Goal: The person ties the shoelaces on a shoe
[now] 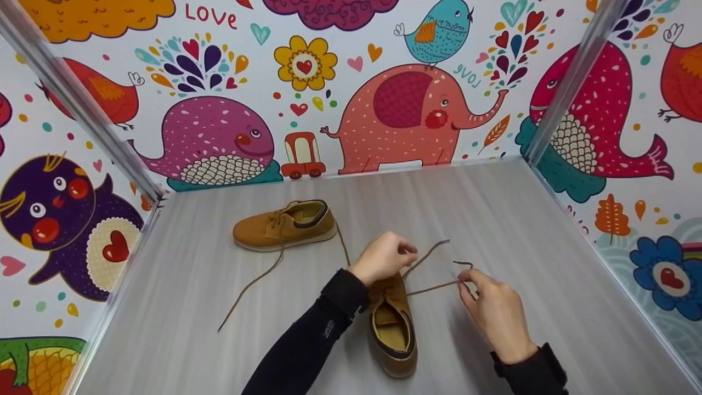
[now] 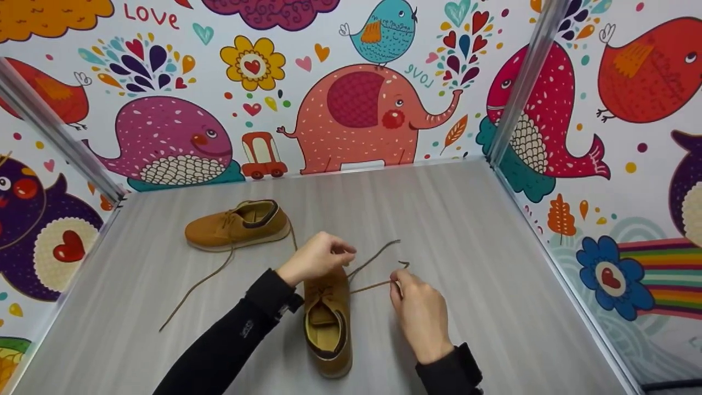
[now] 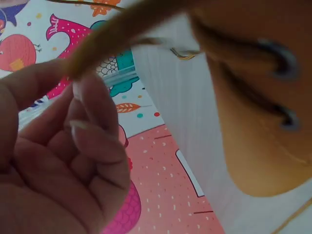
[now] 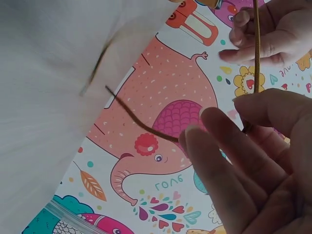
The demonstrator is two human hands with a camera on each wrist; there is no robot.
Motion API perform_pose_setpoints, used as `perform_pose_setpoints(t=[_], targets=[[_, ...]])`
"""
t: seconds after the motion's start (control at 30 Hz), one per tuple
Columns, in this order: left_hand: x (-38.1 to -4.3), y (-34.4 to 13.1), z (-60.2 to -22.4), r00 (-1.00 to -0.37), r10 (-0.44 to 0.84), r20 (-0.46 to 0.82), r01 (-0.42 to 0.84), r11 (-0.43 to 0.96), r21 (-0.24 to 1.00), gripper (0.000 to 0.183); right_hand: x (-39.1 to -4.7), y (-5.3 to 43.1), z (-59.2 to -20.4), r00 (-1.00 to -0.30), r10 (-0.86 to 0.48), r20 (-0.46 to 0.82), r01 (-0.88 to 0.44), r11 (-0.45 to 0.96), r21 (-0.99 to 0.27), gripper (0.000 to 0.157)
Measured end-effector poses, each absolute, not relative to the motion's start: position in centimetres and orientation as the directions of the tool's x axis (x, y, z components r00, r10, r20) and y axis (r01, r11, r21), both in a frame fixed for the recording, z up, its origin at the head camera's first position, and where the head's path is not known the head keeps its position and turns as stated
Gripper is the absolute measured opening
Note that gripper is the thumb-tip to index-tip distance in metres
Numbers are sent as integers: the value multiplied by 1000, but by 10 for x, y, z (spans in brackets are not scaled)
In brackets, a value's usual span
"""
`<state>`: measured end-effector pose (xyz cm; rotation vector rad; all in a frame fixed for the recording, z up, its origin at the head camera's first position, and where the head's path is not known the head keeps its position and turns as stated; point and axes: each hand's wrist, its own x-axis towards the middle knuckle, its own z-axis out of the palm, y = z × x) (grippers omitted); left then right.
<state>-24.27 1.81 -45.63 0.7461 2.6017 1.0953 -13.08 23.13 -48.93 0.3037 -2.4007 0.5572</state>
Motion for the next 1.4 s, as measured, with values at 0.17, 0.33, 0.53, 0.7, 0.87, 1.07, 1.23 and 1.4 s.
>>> perform_pose_setpoints(t=[0.17,0.33,0.53,0.7,0.87,1.07,1.23,1.4], targets=[[-238,-8,-459,-873,485,51,355,561,748,18,-134,231,-492,-759,-61,648,-353,875,-330,21],[-230,-34,-462,-896,434,93,343,545,765,19,-148,232,-487,-741,-83,666,-420,832,-362,19],[-213,-66,-471,-921,369,126,314,510,801,20,-181,220,-473,-698,-197,688,-535,782,-319,21],[-199,-82,-480,-921,374,113,287,453,844,24,-218,188,-458,-643,-370,671,-672,693,-261,20],[-185,-95,-485,-902,427,68,274,443,854,21,-245,151,-445,-551,-662,509,-835,450,-317,38],[-175,-102,-482,-892,445,81,304,456,836,17,-250,150,-445,-561,-747,357,-813,414,-409,45],[-178,-93,-486,-886,436,158,390,517,762,22,-245,173,-466,-670,-702,239,-732,575,-366,24],[-183,-80,-494,-867,477,141,428,570,701,25,-234,189,-489,-696,-711,98,-698,638,-325,28]])
